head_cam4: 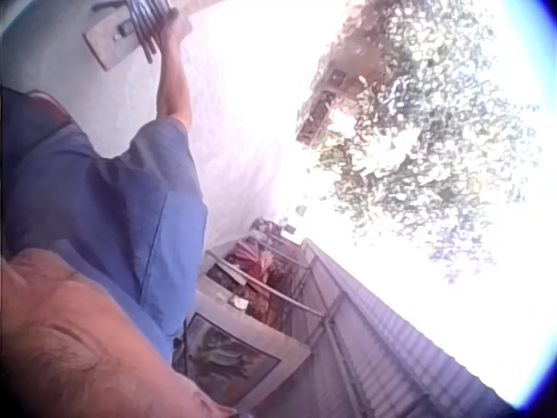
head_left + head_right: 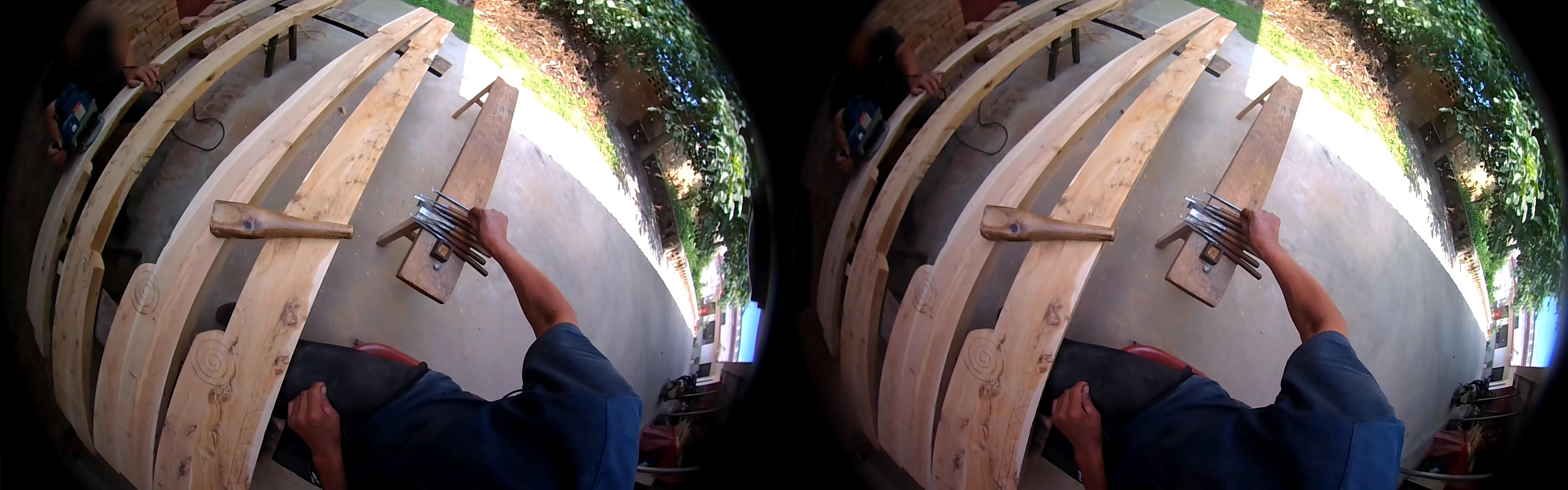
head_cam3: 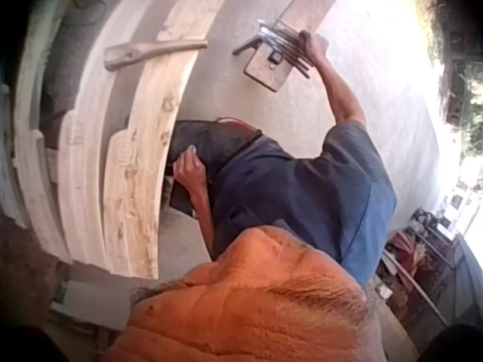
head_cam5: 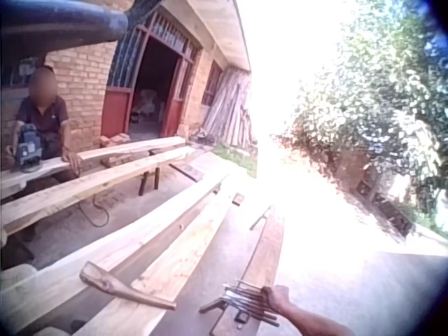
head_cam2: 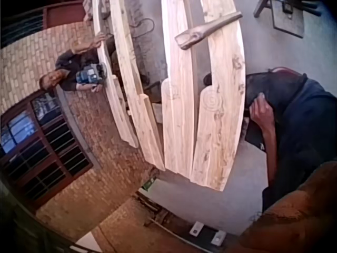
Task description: The person carves a spiral pattern into a large wooden beam using a chisel and a wooden mallet.
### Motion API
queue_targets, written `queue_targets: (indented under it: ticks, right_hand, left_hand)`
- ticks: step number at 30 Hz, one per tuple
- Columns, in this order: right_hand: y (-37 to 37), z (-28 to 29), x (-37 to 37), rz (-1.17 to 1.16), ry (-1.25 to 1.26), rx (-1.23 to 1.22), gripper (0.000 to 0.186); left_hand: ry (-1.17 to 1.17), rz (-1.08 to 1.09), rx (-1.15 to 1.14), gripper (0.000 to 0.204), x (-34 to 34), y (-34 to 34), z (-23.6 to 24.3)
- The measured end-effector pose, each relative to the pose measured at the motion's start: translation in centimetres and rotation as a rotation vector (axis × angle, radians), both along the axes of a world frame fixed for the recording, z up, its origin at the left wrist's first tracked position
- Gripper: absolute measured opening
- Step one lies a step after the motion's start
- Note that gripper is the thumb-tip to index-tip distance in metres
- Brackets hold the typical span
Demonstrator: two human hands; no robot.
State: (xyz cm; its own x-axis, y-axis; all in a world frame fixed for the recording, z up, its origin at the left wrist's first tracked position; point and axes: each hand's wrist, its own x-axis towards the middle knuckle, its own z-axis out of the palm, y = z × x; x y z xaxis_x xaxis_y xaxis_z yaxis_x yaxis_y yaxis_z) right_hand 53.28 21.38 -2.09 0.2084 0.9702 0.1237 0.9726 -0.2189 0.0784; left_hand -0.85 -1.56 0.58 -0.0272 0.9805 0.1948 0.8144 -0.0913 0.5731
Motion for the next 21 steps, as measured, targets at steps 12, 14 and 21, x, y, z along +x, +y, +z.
queue_targets:
  ticks: [12, 14, 21]
  right_hand:
    - [-1.9, -0.2, -1.4, 0.180, 0.089, -0.132, 0.017]
    - [-2.0, -0.5, -2.0, 0.166, 0.099, -0.131, 0.018]
    - [-1.7, -0.2, -2.9, 0.157, 0.099, -0.152, 0.019]
  left_hand:
    - [-0.007, 0.008, -0.001, 0.006, -0.2, -0.1, -0.3]
    - [-0.007, 0.009, 0.000, 0.006, -0.1, -0.1, -0.4]
    - [-0.017, 0.001, -0.030, 0.005, -0.2, -0.1, -0.1]
